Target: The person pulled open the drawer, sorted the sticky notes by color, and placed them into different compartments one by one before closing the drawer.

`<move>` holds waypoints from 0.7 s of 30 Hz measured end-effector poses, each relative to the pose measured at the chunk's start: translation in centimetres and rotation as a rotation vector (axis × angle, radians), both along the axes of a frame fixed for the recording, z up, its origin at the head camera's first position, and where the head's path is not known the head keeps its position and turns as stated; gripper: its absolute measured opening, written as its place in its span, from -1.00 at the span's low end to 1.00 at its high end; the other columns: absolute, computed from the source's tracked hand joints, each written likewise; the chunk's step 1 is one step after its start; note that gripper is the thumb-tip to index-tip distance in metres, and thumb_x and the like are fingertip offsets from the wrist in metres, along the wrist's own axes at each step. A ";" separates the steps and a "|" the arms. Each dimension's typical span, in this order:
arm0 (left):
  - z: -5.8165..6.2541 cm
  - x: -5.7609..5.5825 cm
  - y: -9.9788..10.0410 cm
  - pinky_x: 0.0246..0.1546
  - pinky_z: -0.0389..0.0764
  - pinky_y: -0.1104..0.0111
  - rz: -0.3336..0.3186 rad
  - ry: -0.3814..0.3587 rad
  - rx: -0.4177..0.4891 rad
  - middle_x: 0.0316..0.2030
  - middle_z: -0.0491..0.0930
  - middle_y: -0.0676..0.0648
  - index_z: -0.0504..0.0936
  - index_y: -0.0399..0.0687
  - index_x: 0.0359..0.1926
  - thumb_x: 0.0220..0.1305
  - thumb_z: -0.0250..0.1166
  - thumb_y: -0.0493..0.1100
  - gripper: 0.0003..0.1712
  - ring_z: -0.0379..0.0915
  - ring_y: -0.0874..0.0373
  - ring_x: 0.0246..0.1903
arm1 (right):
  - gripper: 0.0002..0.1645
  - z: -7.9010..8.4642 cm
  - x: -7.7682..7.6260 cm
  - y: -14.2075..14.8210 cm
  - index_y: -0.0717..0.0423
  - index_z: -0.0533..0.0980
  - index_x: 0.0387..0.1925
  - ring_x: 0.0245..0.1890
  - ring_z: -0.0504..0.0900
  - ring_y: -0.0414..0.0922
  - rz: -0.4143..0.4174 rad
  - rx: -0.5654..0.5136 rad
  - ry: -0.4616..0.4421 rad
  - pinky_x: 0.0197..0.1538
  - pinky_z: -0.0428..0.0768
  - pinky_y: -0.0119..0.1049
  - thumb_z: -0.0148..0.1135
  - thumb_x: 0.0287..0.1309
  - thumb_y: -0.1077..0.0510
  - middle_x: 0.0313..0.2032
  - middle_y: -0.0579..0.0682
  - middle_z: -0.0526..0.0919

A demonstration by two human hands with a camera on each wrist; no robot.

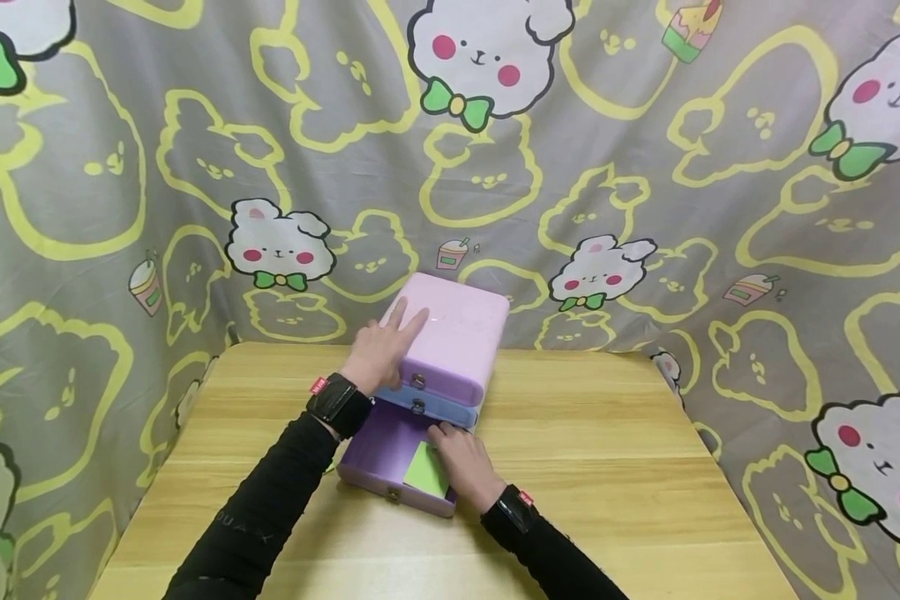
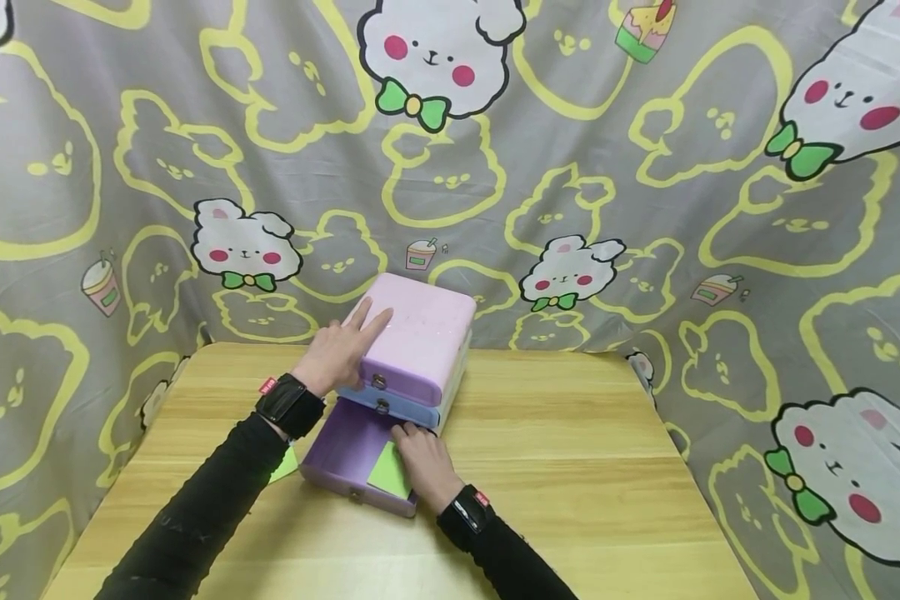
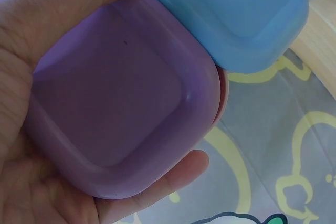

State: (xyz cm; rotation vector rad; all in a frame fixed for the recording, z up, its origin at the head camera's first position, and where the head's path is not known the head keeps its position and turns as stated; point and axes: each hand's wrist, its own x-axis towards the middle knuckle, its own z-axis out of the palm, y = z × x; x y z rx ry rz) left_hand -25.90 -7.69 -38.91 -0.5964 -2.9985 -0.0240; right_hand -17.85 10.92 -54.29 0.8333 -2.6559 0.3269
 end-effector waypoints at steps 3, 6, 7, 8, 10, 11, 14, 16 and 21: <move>-0.1 0.1 0.0 -0.21 0.69 -0.03 -0.006 0.006 0.000 0.59 -0.07 -0.38 -0.05 0.10 0.62 -0.34 0.74 -0.13 0.54 0.57 -0.42 -0.12 | -0.79 0.4 0.0 0.1 0.08 0.54 -0.34 -0.49 0.59 -0.12 0.016 -0.039 0.032 -0.51 0.60 -0.33 0.47 0.09 0.24 -0.41 -0.07 0.61; 0.0 0.1 0.1 -0.21 0.69 -0.03 -0.007 0.010 -0.002 0.59 -0.07 -0.37 -0.04 0.10 0.62 -0.33 0.74 -0.12 0.54 0.57 -0.43 -0.11 | -0.75 1.0 -0.2 0.3 0.09 0.56 -0.32 -0.47 0.63 -0.11 0.028 -0.065 0.075 -0.47 0.64 -0.30 0.50 0.00 0.29 -0.37 -0.06 0.64; 0.0 0.1 0.1 -0.21 0.69 -0.04 -0.007 0.010 -0.002 0.59 -0.07 -0.37 -0.04 0.11 0.62 -0.33 0.74 -0.12 0.54 0.57 -0.43 -0.11 | -0.74 1.4 -0.2 0.4 0.10 0.56 -0.30 -0.46 0.65 -0.10 0.034 -0.072 0.081 -0.46 0.65 -0.29 0.51 -0.01 0.29 -0.36 -0.06 0.65; 0.0 0.1 0.1 -0.20 0.69 -0.04 -0.005 0.007 -0.003 0.60 -0.07 -0.37 -0.05 0.11 0.62 -0.33 0.75 -0.12 0.54 0.57 -0.43 -0.10 | -0.73 1.7 -0.3 0.4 0.10 0.57 -0.28 -0.47 0.66 -0.11 0.036 -0.074 0.086 -0.47 0.65 -0.29 0.50 -0.02 0.30 -0.35 -0.07 0.66; 0.0 0.2 0.1 -0.20 0.69 -0.03 -0.003 0.005 -0.006 0.60 -0.08 -0.37 -0.05 0.12 0.62 -0.34 0.75 -0.11 0.55 0.57 -0.43 -0.10 | -0.70 2.5 -0.3 0.6 0.09 0.56 -0.25 -0.45 0.67 -0.10 0.043 -0.077 0.092 -0.46 0.66 -0.27 0.51 -0.02 0.26 -0.34 -0.07 0.67; 0.0 0.2 0.1 -0.21 0.69 -0.03 -0.002 0.006 -0.007 0.60 -0.07 -0.37 -0.05 0.11 0.62 -0.34 0.75 -0.11 0.55 0.57 -0.42 -0.11 | -0.69 2.9 -0.3 0.6 0.08 0.55 -0.23 -0.43 0.68 -0.10 0.046 -0.077 0.089 -0.45 0.67 -0.26 0.52 -0.01 0.24 -0.34 -0.07 0.67; 0.0 0.1 0.1 -0.22 0.69 -0.03 -0.001 0.009 -0.010 0.59 -0.06 -0.37 -0.05 0.11 0.62 -0.36 0.76 -0.09 0.56 0.57 -0.41 -0.13 | -0.66 4.2 -0.2 0.7 0.09 0.55 -0.21 -0.42 0.68 -0.09 0.060 -0.093 0.075 -0.42 0.67 -0.23 0.53 0.00 0.20 -0.34 -0.06 0.67; 0.0 0.1 0.1 -0.22 0.69 -0.03 -0.001 0.009 -0.010 0.59 -0.06 -0.37 -0.04 0.11 0.61 -0.36 0.76 -0.09 0.56 0.57 -0.41 -0.13 | -0.64 5.1 0.0 0.8 0.09 0.56 -0.19 -0.42 0.68 -0.09 0.065 -0.099 0.068 -0.42 0.67 -0.23 0.54 0.00 0.17 -0.34 -0.07 0.66; 0.1 0.1 0.1 -0.21 0.69 -0.03 -0.004 0.012 -0.019 0.59 -0.05 -0.37 -0.03 0.11 0.61 -0.36 0.77 -0.06 0.55 0.58 -0.41 -0.13 | -0.64 7.5 0.6 0.7 0.11 0.59 -0.11 -0.44 0.65 -0.14 0.085 -0.090 0.095 -0.44 0.65 -0.29 0.52 0.06 0.14 -0.33 -0.08 0.63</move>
